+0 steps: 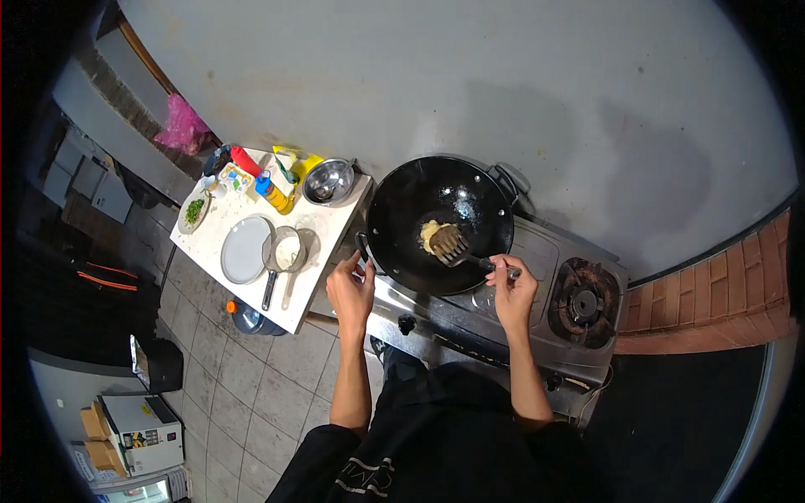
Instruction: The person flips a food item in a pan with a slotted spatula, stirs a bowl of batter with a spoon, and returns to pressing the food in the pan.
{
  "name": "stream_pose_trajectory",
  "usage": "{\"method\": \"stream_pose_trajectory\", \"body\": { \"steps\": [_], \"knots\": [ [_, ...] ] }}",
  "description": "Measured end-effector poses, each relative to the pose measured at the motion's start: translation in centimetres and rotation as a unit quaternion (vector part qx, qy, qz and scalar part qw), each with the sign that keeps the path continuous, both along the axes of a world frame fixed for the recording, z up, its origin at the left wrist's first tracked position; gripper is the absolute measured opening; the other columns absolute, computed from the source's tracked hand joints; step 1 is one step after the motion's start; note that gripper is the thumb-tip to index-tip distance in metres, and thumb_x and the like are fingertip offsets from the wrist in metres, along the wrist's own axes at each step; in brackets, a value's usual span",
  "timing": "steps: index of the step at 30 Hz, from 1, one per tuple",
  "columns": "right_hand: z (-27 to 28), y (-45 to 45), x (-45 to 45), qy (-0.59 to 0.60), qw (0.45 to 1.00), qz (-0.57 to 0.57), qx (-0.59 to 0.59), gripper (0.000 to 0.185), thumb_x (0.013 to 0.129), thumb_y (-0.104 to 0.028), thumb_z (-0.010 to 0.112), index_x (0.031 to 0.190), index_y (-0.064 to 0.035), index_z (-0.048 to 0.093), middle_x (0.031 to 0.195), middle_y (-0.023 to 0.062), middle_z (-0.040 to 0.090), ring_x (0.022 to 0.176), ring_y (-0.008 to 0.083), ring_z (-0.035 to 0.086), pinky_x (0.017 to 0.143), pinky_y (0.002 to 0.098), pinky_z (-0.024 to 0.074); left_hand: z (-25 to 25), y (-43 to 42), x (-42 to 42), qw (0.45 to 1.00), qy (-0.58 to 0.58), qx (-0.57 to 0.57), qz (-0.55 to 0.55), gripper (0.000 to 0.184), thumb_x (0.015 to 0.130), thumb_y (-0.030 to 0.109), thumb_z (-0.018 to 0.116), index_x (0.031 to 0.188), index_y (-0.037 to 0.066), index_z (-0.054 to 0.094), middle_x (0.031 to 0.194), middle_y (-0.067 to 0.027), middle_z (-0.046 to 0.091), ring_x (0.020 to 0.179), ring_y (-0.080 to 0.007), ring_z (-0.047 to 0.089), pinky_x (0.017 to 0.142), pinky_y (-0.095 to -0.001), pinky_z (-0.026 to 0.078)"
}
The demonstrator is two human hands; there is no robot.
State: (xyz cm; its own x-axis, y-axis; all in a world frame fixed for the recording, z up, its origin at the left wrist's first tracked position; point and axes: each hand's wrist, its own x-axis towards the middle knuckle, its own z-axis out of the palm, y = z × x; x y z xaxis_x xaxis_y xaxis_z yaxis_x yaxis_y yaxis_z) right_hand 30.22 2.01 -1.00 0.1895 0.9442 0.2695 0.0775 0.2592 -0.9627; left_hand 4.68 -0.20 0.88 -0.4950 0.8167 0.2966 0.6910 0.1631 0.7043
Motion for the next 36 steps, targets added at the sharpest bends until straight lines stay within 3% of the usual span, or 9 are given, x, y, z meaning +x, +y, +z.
{"method": "stream_pose_trajectory", "body": {
  "steps": [7,11,16,18,21,36],
  "knots": [
    [0.2,0.5,-0.6,-0.021,1.0,0.01,-0.008,0.014,0.098,-0.006,0.055,0.098,0.0062,0.061,0.097,0.0111,0.067,0.067,0.0103,0.062,0.059,0.0225,0.0518,0.4,-0.5,0.2,1.0,0.001,-0.025,-0.007,0.033,0.081,0.015,0.07,0.11,-0.001,0.069,0.064,-0.0131,0.057,0.053,-0.0251,0.058,0.059,-0.0357,0.047],
    [0.1,0.6,-0.1,-0.006,1.0,-0.019,0.006,0.012,0.095,-0.006,0.058,0.097,0.0054,0.062,0.093,0.0095,0.067,0.068,0.0137,0.065,0.059,0.0251,0.0561,1.1,-1.0,0.7,0.998,-0.017,-0.053,-0.002,0.034,0.082,0.017,0.07,0.112,0.0,0.07,0.06,-0.0124,0.059,0.056,-0.0197,0.058,0.061,-0.0353,0.047],
    [0.5,0.4,0.9,-0.018,0.998,-0.054,0.025,0.013,0.096,-0.005,0.056,0.097,0.0064,0.062,0.092,0.0099,0.067,0.067,0.0107,0.063,0.058,0.0241,0.0522,1.3,-2.0,1.2,0.997,-0.055,-0.044,-0.006,0.031,0.082,0.016,0.07,0.109,0.0,0.071,0.059,-0.0098,0.057,0.054,-0.0174,0.055,0.059,-0.0337,0.045],
    [0.6,0.2,1.3,-0.008,0.998,-0.056,0.028,0.013,0.097,-0.005,0.055,0.097,0.0068,0.062,0.093,0.0101,0.067,0.067,0.0107,0.063,0.058,0.0241,0.0523,1.1,-2.6,1.4,0.996,-0.072,0.0,-0.046,0.027,0.083,0.013,0.07,0.105,-0.003,0.071,0.056,-0.0062,0.052,0.049,-0.0118,0.048,0.05,-0.0289,0.041],
    [1.0,-0.1,1.7,0.005,0.998,-0.065,0.024,0.014,0.097,-0.004,0.054,0.096,0.0074,0.062,0.093,0.0107,0.067,0.067,0.0108,0.063,0.059,0.0238,0.052,0.9,-2.9,1.6,0.994,-0.091,0.002,-0.054,0.026,0.082,0.011,0.07,0.105,-0.002,0.071,0.056,-0.0049,0.052,0.05,-0.0098,0.046,0.049,-0.0274,0.039],
    [0.3,-2.4,0.6,-0.048,0.998,-0.024,0.031,0.007,0.092,0.002,0.057,0.097,0.0057,0.061,0.096,0.0109,0.066,0.069,0.0131,0.063,0.059,0.0258,0.0543,0.4,-2.3,0.2,0.996,-0.056,-0.058,-0.043,0.032,0.084,0.018,0.069,0.109,-0.001,0.07,0.056,-0.0093,0.057,0.053,-0.0147,0.051,0.057,-0.0323,0.044]
  ]
}}
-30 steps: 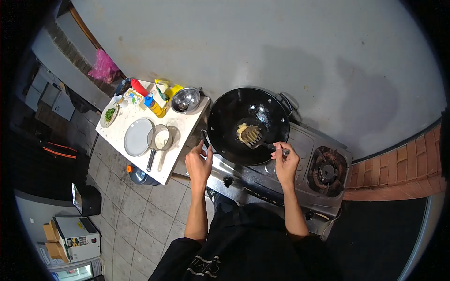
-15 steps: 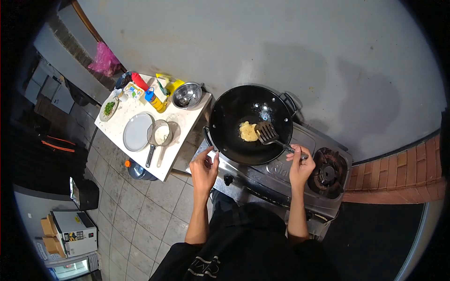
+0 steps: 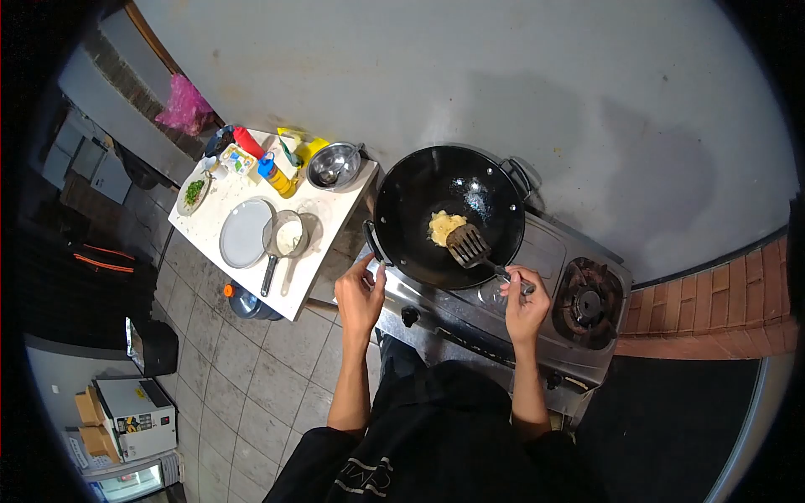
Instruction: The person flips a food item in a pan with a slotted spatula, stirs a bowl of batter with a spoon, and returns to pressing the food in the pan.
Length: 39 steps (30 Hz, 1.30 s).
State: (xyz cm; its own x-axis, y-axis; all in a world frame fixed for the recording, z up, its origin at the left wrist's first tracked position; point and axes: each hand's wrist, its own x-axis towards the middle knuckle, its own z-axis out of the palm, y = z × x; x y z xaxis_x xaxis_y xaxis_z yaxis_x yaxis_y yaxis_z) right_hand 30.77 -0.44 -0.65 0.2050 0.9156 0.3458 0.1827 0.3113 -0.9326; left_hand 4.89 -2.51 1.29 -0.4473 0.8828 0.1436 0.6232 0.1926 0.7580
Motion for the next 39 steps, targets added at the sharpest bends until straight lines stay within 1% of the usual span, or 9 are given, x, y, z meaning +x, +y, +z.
{"method": "stream_pose_trajectory", "body": {
  "steps": [4,13,15,17,19,21,28,37,39],
  "knots": [
    [0.2,0.0,-0.4,-0.009,1.0,0.008,-0.001,0.011,0.096,-0.001,0.054,0.099,0.007,0.06,0.1,0.0125,0.065,0.069,0.0122,0.062,0.06,0.0236,0.0519,-0.3,0.0,0.2,1.0,0.015,0.024,-0.005,0.034,0.083,0.017,0.068,0.11,-0.002,0.069,0.055,-0.0115,0.055,0.045,-0.0163,0.049,0.05,-0.032,0.042],
    [-0.6,1.1,-0.8,-0.023,1.0,0.011,0.004,0.011,0.097,-0.002,0.053,0.099,0.007,0.059,0.1,0.0125,0.064,0.069,0.0119,0.062,0.059,0.0235,0.0523,-0.1,-0.1,0.1,0.999,0.015,0.027,-0.008,0.037,0.083,0.018,0.068,0.113,-0.003,0.067,0.055,-0.0127,0.055,0.045,-0.0196,0.053,0.053,-0.0337,0.045],
    [-1.1,1.8,-1.5,0.039,0.999,0.002,-0.003,0.008,0.094,-0.001,0.057,0.097,0.0058,0.061,0.095,0.0109,0.066,0.067,0.0137,0.064,0.057,0.0256,0.054,-0.2,-0.1,0.0,0.999,0.019,0.024,-0.019,0.039,0.083,0.019,0.068,0.115,-0.004,0.066,0.056,-0.0132,0.056,0.046,-0.021,0.054,0.056,-0.0347,0.046],
    [-1.6,2.2,-2.1,0.043,0.999,0.001,-0.005,0.009,0.094,-0.002,0.057,0.097,0.006,0.061,0.095,0.0107,0.066,0.067,0.0136,0.064,0.056,0.0254,0.0539,-0.2,-0.1,0.0,0.999,0.021,0.027,-0.022,0.039,0.083,0.019,0.068,0.115,-0.004,0.066,0.056,-0.0134,0.056,0.046,-0.0216,0.054,0.056,-0.0353,0.046],
    [-1.9,2.4,-2.4,0.038,0.999,0.006,-0.007,0.009,0.093,-0.002,0.058,0.097,0.006,0.061,0.095,0.0108,0.066,0.066,0.0135,0.064,0.054,0.0252,0.0532,-0.1,-0.2,0.1,0.999,0.023,0.029,-0.026,0.04,0.083,0.019,0.068,0.115,-0.004,0.066,0.057,-0.0136,0.055,0.046,-0.0223,0.054,0.057,-0.0359,0.046],
    [-2.0,2.5,-2.6,0.034,0.999,0.005,-0.003,0.009,0.093,-0.002,0.059,0.096,0.0058,0.062,0.092,0.0107,0.066,0.064,0.0131,0.064,0.054,0.0252,0.0523,0.3,-0.2,0.1,1.0,0.012,-0.012,-0.022,0.04,0.083,0.019,0.067,0.116,-0.003,0.066,0.057,-0.0139,0.056,0.047,-0.0237,0.055,0.058,-0.0364,0.047],
    [-1.9,2.5,-2.4,0.002,1.0,-0.009,-0.01,0.01,0.094,-0.005,0.06,0.095,0.0042,0.063,0.086,0.0088,0.067,0.062,0.0127,0.064,0.054,0.0255,0.0508,-0.3,-0.2,-0.2,0.999,0.014,0.027,-0.032,0.039,0.084,0.018,0.067,0.116,-0.003,0.066,0.058,-0.0143,0.056,0.048,-0.0246,0.055,0.059,-0.0364,0.047],
    [-2.0,2.6,-3.3,-0.001,1.0,-0.022,-0.014,0.009,0.093,-0.005,0.059,0.095,0.0036,0.062,0.084,0.0086,0.065,0.062,0.0129,0.063,0.055,0.0256,0.0498,0.0,-0.2,-0.1,1.0,0.001,-0.011,-0.028,0.041,0.084,0.019,0.067,0.118,-0.003,0.065,0.059,-0.0143,0.057,0.051,-0.0249,0.057,0.06,-0.0364,0.048],
    [-2.1,2.6,-3.1,-0.045,0.998,-0.036,-0.008,0.009,0.093,-0.005,0.06,0.095,0.0031,0.062,0.084,0.0089,0.066,0.063,0.0131,0.064,0.055,0.0256,0.0493,-0.2,-0.3,-0.3,0.999,0.015,0.006,-0.037,0.041,0.083,0.018,0.068,0.118,-0.003,0.065,0.059,-0.014,0.057,0.05,-0.0248,0.057,0.06,-0.0362,0.047]
  ]
}}
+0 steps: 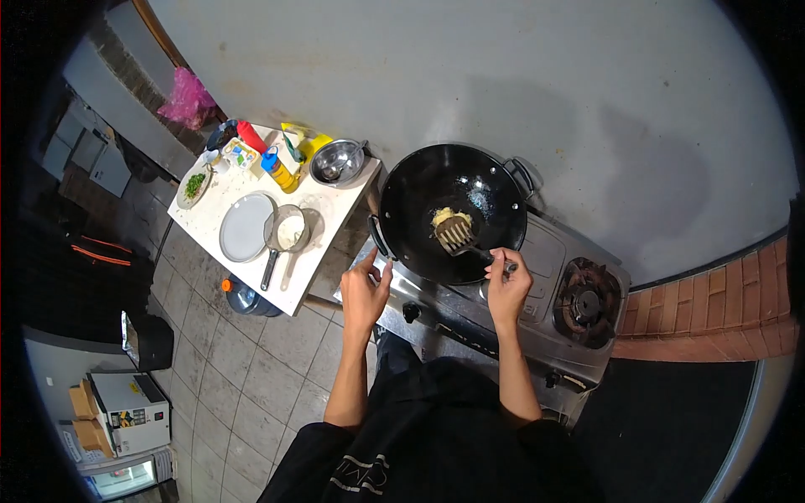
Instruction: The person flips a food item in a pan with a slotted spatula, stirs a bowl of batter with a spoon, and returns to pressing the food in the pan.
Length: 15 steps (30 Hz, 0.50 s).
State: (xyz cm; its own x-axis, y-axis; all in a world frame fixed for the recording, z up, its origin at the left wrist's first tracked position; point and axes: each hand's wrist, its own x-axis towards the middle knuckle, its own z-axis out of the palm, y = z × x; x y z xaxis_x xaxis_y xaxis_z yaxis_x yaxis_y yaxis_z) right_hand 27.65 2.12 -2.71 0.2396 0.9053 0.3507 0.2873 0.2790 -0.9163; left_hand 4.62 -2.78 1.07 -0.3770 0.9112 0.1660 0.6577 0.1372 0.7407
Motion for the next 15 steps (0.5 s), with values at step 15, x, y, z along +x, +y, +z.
{"method": "stream_pose_trajectory", "body": {
  "steps": [15],
  "knots": [
    [1.03,-0.13,0.18,0.049,0.999,0.011,-0.011,0.012,0.095,-0.007,0.059,0.097,0.0049,0.062,0.089,0.0091,0.066,0.067,0.0132,0.065,0.058,0.0256,0.0556,-0.1,0.28,-0.3,1.0,-0.002,0.018,-0.022,0.042,0.084,0.018,0.068,0.12,-0.004,0.063,0.059,-0.0116,0.057,0.046,-0.0212,0.056,0.055,-0.0347,0.045]
  ]
}}
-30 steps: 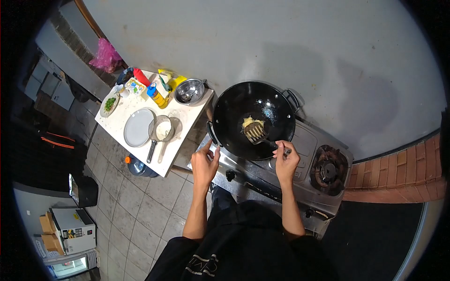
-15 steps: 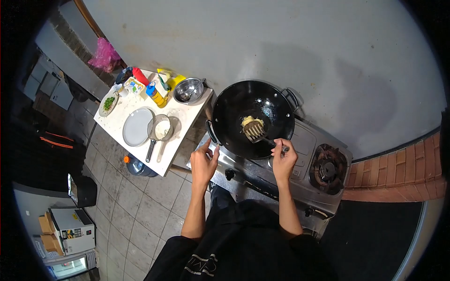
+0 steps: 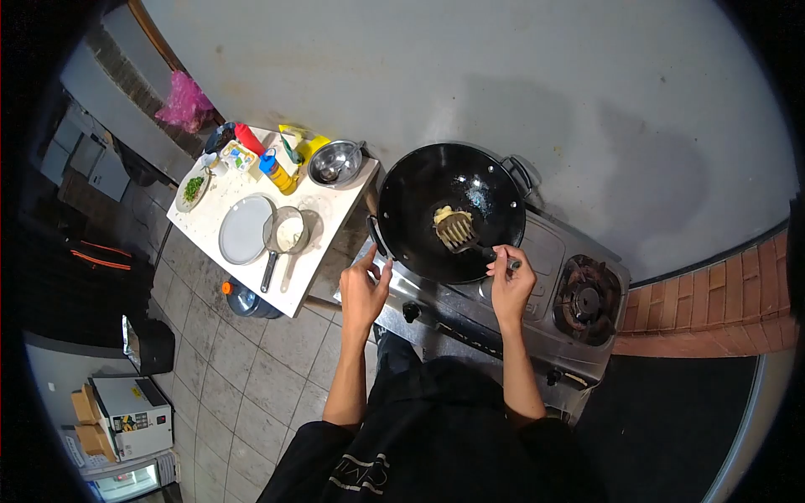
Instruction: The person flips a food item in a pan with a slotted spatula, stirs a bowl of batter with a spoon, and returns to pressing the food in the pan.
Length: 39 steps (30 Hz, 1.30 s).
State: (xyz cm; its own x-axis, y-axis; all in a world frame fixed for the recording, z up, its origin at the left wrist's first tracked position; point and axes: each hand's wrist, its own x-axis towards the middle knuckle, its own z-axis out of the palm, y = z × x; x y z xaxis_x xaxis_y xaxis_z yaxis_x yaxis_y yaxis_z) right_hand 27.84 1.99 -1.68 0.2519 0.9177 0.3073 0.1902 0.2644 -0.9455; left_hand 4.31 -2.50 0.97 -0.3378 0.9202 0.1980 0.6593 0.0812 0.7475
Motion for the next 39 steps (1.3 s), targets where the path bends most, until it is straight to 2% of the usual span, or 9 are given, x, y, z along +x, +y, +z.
{"method": "stream_pose_trajectory", "body": {
  "steps": [10,16,19,22,23,29,30,33,39],
  "knots": [
    [1.3,0.1,1.0,0.015,0.999,-0.028,0.017,0.011,0.095,-0.005,0.058,0.097,0.0054,0.061,0.092,0.0095,0.067,0.067,0.0133,0.065,0.059,0.0255,0.0563,0.3,0.1,0.2,1.0,-0.009,-0.014,0.007,0.043,0.085,0.019,0.068,0.12,-0.005,0.063,0.057,-0.0112,0.056,0.045,-0.0203,0.056,0.054,-0.0341,0.045],
    [1.1,0.0,1.9,-0.005,0.999,-0.036,0.027,0.013,0.095,-0.007,0.058,0.097,0.0057,0.062,0.092,0.0102,0.068,0.065,0.0135,0.065,0.057,0.0257,0.0551,0.3,0.0,0.2,1.0,-0.004,-0.019,0.008,0.043,0.084,0.02,0.068,0.119,-0.005,0.063,0.059,-0.0122,0.057,0.048,-0.0234,0.058,0.056,-0.0351,0.046],
    [1.3,-0.1,2.3,-0.006,0.999,-0.037,0.018,0.014,0.095,-0.007,0.058,0.096,0.0059,0.062,0.091,0.0101,0.068,0.064,0.013,0.064,0.056,0.0251,0.0541,0.3,0.2,-0.2,1.0,0.015,0.001,0.008,0.039,0.084,0.021,0.069,0.115,-0.002,0.067,0.06,-0.0123,0.058,0.05,-0.0264,0.059,0.058,-0.0366,0.047],
    [1.7,-0.2,2.5,0.009,0.999,-0.037,0.016,0.014,0.095,-0.008,0.058,0.095,0.0059,0.063,0.091,0.0099,0.068,0.065,0.0127,0.064,0.056,0.0251,0.0539,0.5,1.0,-0.9,0.999,0.017,0.009,0.038,0.027,0.082,0.023,0.071,0.099,0.002,0.072,0.062,-0.0119,0.061,0.055,-0.0288,0.061,0.058,-0.0378,0.048],
    [1.7,-0.2,2.6,0.01,0.999,-0.038,0.017,0.014,0.095,-0.008,0.058,0.095,0.0059,0.063,0.091,0.0099,0.068,0.065,0.0127,0.064,0.056,0.0251,0.0539,0.7,1.3,-1.2,0.999,0.018,0.01,0.038,0.027,0.082,0.023,0.071,0.099,0.002,0.072,0.062,-0.0119,0.061,0.055,-0.0288,0.061,0.058,-0.0378,0.048],
    [1.6,-0.3,3.1,0.015,0.998,-0.045,0.029,0.013,0.095,-0.006,0.058,0.095,0.006,0.062,0.09,0.0097,0.068,0.064,0.0124,0.064,0.054,0.0253,0.0538,2.3,3.9,-3.2,0.996,0.077,0.04,0.003,0.021,0.078,0.018,0.075,0.092,0.002,0.073,0.064,-0.0119,0.063,0.058,-0.0285,0.062,0.057,-0.037,0.048],
    [1.6,-0.3,3.1,0.013,0.998,-0.046,0.028,0.013,0.095,-0.006,0.058,0.095,0.006,0.062,0.09,0.0097,0.068,0.064,0.0124,0.064,0.054,0.0253,0.0536,3.2,4.2,-3.2,0.996,0.093,-0.001,-0.006,0.022,0.076,0.018,0.077,0.093,0.004,0.073,0.068,-0.0121,0.065,0.061,-0.0293,0.063,0.059,-0.0378,0.049],
    [1.5,-0.3,3.3,0.011,0.998,-0.046,0.03,0.013,0.095,-0.006,0.058,0.094,0.0059,0.062,0.089,0.0097,0.068,0.063,0.0124,0.064,0.054,0.0251,0.0533,2.5,5.1,-4.0,0.987,0.156,0.007,-0.04,0.025,0.072,0.017,0.079,0.093,0.006,0.073,0.073,-0.0118,0.066,0.067,-0.0299,0.064,0.061,-0.0392,0.049],
    [1.6,-0.4,3.5,0.008,0.998,-0.051,0.021,0.013,0.094,-0.007,0.059,0.094,0.0056,0.063,0.086,0.0095,0.068,0.062,0.0125,0.064,0.053,0.0248,0.0528,2.5,5.8,-4.1,0.983,0.172,-0.027,-0.054,0.028,0.066,0.015,0.082,0.091,0.008,0.072,0.078,-0.0101,0.066,0.072,-0.0295,0.064,0.064,-0.0399,0.048]
  ]
}}
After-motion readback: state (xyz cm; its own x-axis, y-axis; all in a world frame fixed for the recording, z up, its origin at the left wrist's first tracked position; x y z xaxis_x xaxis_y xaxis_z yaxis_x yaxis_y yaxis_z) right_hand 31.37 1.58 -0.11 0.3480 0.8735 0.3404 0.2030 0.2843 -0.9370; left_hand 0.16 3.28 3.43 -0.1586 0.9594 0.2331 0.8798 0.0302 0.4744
